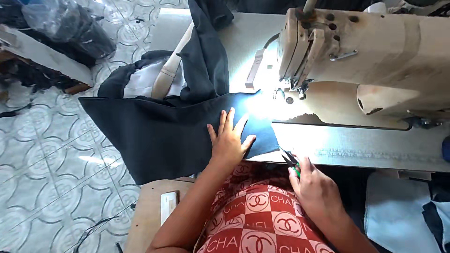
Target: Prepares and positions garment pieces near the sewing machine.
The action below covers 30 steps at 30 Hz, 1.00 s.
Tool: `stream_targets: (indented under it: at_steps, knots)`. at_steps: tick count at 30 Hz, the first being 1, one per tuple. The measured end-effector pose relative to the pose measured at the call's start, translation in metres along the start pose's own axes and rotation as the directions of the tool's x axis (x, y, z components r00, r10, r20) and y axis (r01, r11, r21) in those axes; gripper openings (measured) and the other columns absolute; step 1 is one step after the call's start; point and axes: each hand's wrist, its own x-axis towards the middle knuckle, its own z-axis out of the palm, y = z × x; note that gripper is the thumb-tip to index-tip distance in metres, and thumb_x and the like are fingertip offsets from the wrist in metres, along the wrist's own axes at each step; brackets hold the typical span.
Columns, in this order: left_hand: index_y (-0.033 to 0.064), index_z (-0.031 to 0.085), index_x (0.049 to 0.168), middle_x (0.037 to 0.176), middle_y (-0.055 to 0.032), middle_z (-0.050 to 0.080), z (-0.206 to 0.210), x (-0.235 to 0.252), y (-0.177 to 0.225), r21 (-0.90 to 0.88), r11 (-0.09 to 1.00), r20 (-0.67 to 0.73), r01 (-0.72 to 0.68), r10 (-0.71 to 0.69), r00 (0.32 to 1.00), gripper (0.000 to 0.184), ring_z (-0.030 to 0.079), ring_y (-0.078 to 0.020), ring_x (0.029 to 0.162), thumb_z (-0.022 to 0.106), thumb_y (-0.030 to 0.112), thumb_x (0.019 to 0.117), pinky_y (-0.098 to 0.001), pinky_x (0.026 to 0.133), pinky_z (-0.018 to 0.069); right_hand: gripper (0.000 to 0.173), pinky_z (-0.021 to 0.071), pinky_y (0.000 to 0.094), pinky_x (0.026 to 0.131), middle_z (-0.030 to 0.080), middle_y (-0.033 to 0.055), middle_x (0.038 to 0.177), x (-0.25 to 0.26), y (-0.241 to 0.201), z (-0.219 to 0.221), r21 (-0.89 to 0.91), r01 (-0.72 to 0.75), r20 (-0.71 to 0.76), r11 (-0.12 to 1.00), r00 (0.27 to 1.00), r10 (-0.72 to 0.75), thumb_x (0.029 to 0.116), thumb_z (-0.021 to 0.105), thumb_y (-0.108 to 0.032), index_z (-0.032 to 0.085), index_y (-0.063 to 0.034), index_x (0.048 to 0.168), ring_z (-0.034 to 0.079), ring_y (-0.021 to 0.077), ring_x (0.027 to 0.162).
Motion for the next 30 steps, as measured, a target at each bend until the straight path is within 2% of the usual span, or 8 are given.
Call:
stream_targets:
  at_steps: [3,6,14,19,22,25,28,30]
  knots:
    - [0.0319,0.051,0.151,0.166,-0.0113,0.032,0.000,0.000,0.000,0.009,1.000,-0.003,0.003,-0.003,1.000,0.063,0.023,-0.0361,0.156,0.055,0.062,0.0958,-0.0806,0.113,0.0118,0.028,0.0549,0.0385,0.048,0.072,0.0172,0.085,0.005,-0.006,0.006,-0.056,0.025,-0.040,0.998,0.999,-0.027,0.0936,0.061,-0.014,0.071,0.0046,0.112,0.070,0.0283,0.059]
    - [0.0318,0.051,0.151,0.166,-0.0114,0.032,0.001,0.000,-0.001,0.015,1.000,-0.005,0.002,-0.002,1.000,0.063,0.022,-0.0358,0.156,0.054,0.062,0.0962,-0.0802,0.113,0.0114,0.028,0.0545,0.0392,0.048,0.071,0.0176,0.085,0.011,-0.013,0.010,-0.078,0.014,-0.003,0.997,1.000,-0.015,0.0947,0.061,-0.014,0.072,0.0025,0.115,0.069,0.0289,0.060]
    - [0.0310,0.052,0.151,0.166,-0.0110,0.032,0.001,0.000,0.000,0.015,1.000,-0.002,0.005,-0.005,1.000,0.063,0.022,-0.0352,0.156,0.053,0.062,0.0964,-0.0791,0.114,0.0111,0.027,0.0555,0.0400,0.050,0.072,0.0174,0.087,0.029,-0.017,0.024,-0.042,0.002,-0.049,0.999,0.999,-0.004,0.0942,0.062,-0.011,0.073,0.0010,0.116,0.070,0.0295,0.062]
    - [0.0306,0.052,0.150,0.166,-0.0113,0.032,0.002,0.000,-0.001,0.004,1.000,-0.019,0.002,-0.002,1.000,0.062,0.023,-0.0353,0.156,0.054,0.061,0.0966,-0.0795,0.114,0.0116,0.026,0.0557,0.0479,0.051,0.071,0.0201,0.082,0.034,0.001,0.019,-0.006,-0.158,-0.035,0.987,0.987,0.158,0.0973,0.058,-0.010,0.068,0.0063,0.115,0.070,0.0349,0.060]
    - [0.0309,0.052,0.151,0.166,-0.0118,0.032,0.002,-0.001,-0.002,0.021,0.999,-0.019,-0.028,0.028,0.999,0.062,0.023,-0.0360,0.156,0.053,0.061,0.0966,-0.0803,0.113,0.0126,0.033,0.0571,0.0565,0.060,0.071,0.0253,0.095,0.039,0.030,0.010,0.036,-0.280,0.007,0.959,0.960,0.280,0.0998,0.056,-0.013,0.062,0.0050,0.127,0.072,0.0419,0.074]
    - [0.0305,0.054,0.150,0.165,-0.0113,0.035,0.002,-0.008,-0.007,-0.007,0.985,0.036,-0.170,0.171,0.985,0.060,0.025,-0.0372,0.155,0.051,0.060,0.0980,-0.0821,0.112,0.0138,0.038,0.0555,0.0643,0.080,0.062,0.0330,0.125,0.051,0.076,-0.001,0.075,-0.370,0.020,0.926,0.929,0.369,0.1015,0.058,-0.017,0.060,0.0020,0.135,0.067,0.0514,0.103]
    - [0.0318,0.058,0.145,0.162,-0.0083,0.042,-0.005,-0.018,-0.005,-0.152,0.934,0.129,-0.323,0.343,0.930,0.054,0.031,-0.0354,0.153,0.058,0.056,0.0962,-0.0822,0.112,0.0155,0.037,0.0457,0.0713,0.094,0.058,0.0363,0.132,0.060,0.106,0.001,0.025,-0.333,-0.073,0.942,0.940,0.334,0.1004,0.059,-0.017,0.064,0.0031,0.131,0.053,0.0591,0.123]
    - [0.0295,0.062,0.141,0.159,-0.0071,0.047,-0.008,-0.023,0.002,-0.258,0.881,0.173,-0.396,0.446,0.878,0.052,0.035,-0.0354,0.151,0.069,0.048,0.0933,-0.0813,0.113,0.0176,0.043,0.0367,0.0753,0.104,0.052,0.0350,0.143,0.065,0.095,0.000,0.074,-0.217,-0.113,0.973,0.968,0.225,0.1000,0.058,-0.022,0.063,0.0028,0.135,0.042,0.0604,0.136]
